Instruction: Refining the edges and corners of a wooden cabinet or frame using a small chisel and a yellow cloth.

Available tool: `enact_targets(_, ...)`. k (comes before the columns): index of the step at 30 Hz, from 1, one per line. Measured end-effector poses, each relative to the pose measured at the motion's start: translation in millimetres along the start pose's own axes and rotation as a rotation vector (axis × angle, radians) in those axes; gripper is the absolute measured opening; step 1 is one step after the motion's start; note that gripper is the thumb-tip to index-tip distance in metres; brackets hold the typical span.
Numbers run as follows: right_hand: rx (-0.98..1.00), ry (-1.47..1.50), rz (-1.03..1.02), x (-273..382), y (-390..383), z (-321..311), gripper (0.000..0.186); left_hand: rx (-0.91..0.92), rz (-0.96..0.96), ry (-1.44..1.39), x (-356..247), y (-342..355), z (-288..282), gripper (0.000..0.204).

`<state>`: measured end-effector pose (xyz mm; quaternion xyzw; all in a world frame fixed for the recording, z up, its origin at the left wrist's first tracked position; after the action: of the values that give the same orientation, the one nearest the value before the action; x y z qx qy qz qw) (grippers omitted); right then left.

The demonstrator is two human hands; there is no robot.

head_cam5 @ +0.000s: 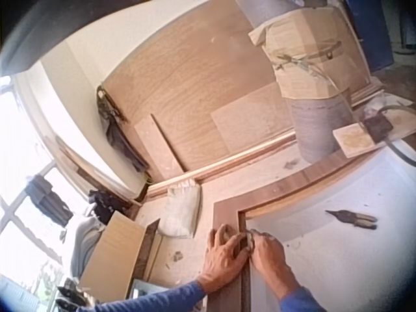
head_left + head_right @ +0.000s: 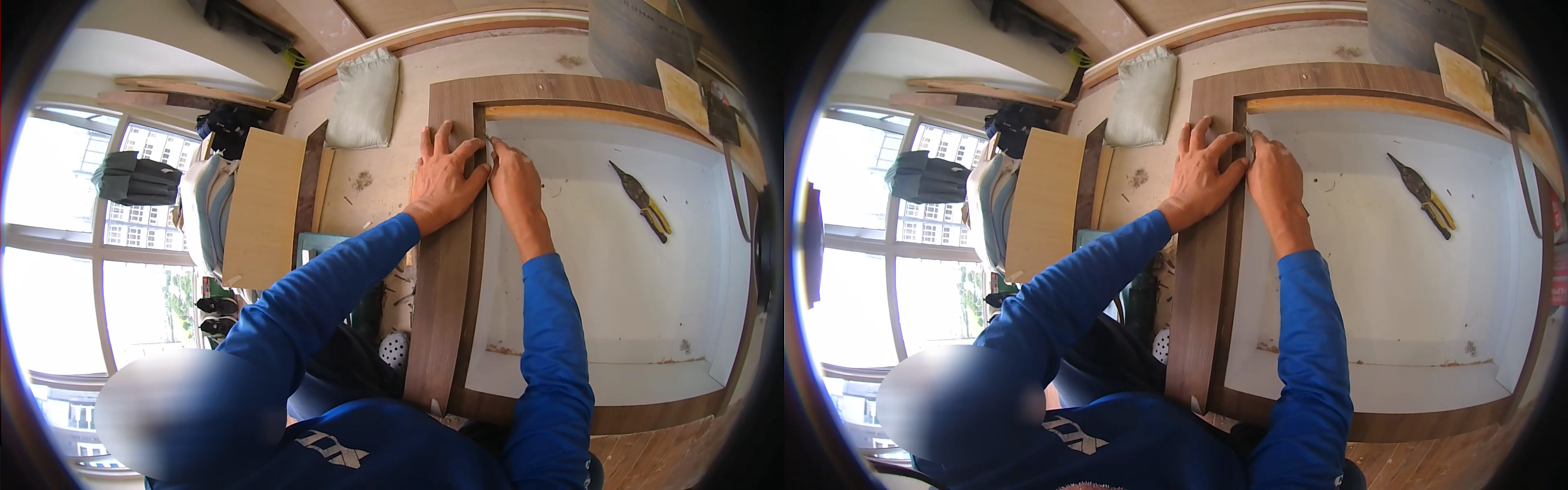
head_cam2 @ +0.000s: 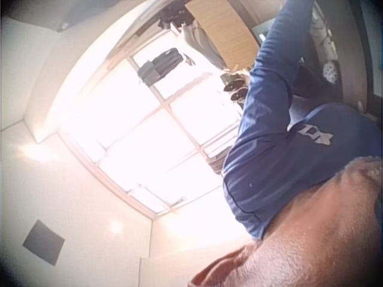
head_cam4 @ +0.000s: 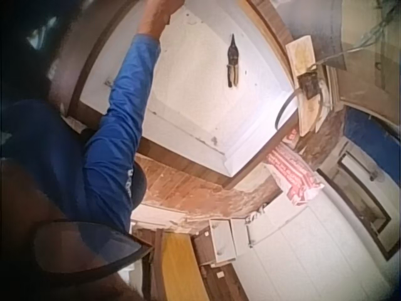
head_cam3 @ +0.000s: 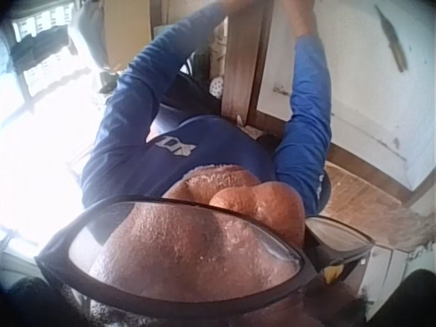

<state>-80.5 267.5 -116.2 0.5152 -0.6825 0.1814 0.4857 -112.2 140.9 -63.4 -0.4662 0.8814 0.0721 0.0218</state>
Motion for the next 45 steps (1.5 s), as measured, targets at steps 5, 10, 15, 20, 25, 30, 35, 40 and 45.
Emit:
enact_targets(5,0.001,-0.004,-0.009,3.5,2.7,-1.0,0.035,0.018,-0.015,0.009,-0.4,-0.3,-0.9,0.05)
enact_targets(10,0.002,0.018,-0.022,1.3,4.4,0.3,0.037,0.042,-0.02,0.026,-2.0,0.0,0.3,0.05)
enact_targets(15,-0.021,0.016,-0.039,-2.1,5.0,0.0,0.038,0.045,-0.017,0.023,-3.7,0.4,-0.1,0.05)
enact_targets(20,-0.011,0.117,0.013,1.2,-2.6,-1.2,0.032,0.032,-0.012,0.041,-1.6,0.5,-1.4,0.051)
enact_targets(25,-0.025,0.087,0.017,4.2,2.6,-5.4,0.034,0.057,-0.027,0.062,-5.7,0.6,-0.8,0.051)
enact_targets(30,-0.004,0.059,0.016,5.3,2.7,-2.0,0.033,0.062,-0.029,0.076,-5.6,0.2,-0.9,0.051)
enact_targets(35,-0.002,0.041,-0.003,3.6,10.6,-1.9,0.032,0.076,-0.036,0.065,-5.3,0.3,0.1,0.051)
enact_targets(40,0.01,0.055,-0.004,3.9,12.3,1.9,0.033,0.071,-0.041,0.076,-3.4,0.2,-1.1,0.05)
enact_targets(45,-0.002,0.044,-0.014,2.0,14.6,1.3,0.033,0.07,-0.034,0.076,-5.6,0.4,-0.9,0.05)
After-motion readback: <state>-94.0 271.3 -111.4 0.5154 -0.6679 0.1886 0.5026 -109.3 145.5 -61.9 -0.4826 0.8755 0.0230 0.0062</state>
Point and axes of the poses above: each hand's wrist, its own y-axis towards the middle knuckle, its own z-axis out of the palm, x = y × z, the point moved 9 cm from there along y, towards the middle knuckle, and after that the axes turned 13 degrees about y, right-handed, at the moved point
